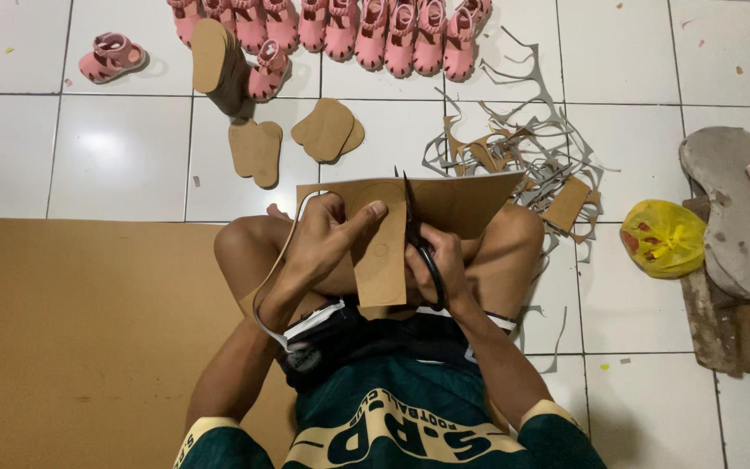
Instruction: The person sits on the floor and uses scissors to cut a foot-shaped outline from a piece of cardboard. They rotate the cardboard and trim the edges to match the drawn shape, then place the finished piece on a nearby stack.
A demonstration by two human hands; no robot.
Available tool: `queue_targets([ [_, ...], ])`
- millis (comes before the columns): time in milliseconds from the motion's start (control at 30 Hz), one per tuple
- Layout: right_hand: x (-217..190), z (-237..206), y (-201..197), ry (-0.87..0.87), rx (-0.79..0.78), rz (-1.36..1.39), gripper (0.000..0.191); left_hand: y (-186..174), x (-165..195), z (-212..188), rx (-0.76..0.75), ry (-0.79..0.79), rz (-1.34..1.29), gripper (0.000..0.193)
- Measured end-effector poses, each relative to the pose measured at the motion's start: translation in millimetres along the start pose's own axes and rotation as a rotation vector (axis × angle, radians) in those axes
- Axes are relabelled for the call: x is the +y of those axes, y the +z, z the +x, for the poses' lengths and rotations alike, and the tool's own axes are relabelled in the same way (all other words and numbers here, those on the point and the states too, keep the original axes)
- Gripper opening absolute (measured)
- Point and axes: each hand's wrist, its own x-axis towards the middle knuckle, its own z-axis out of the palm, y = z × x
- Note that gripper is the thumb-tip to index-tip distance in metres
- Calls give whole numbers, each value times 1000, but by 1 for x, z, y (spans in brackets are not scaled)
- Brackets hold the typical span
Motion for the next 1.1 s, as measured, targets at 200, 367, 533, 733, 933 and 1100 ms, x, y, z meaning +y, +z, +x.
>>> queue_targets([
  [200, -7, 0, -1, 38, -4, 1, 24, -3, 3, 2, -37, 13, -27, 49],
  [367, -10, -1, -2, 32, -4, -1, 26, -7, 3, 5, -39, 9, 58, 57],
  [533, -18, -1, -3, 40, -3, -26, 25, -9, 4, 7, -73, 3, 28, 54],
  [733, -25, -2, -6, 99, -27, 12, 25, -12, 8, 8, -91, 32, 31, 54],
  [933, -25, -2, -7, 80, -25, -51, 25, -16, 14, 11, -133, 30, 53, 56],
  [1100, -24, -4, -7, 50, -31, -64, 21, -23, 6, 16, -228, 24, 18, 51],
])
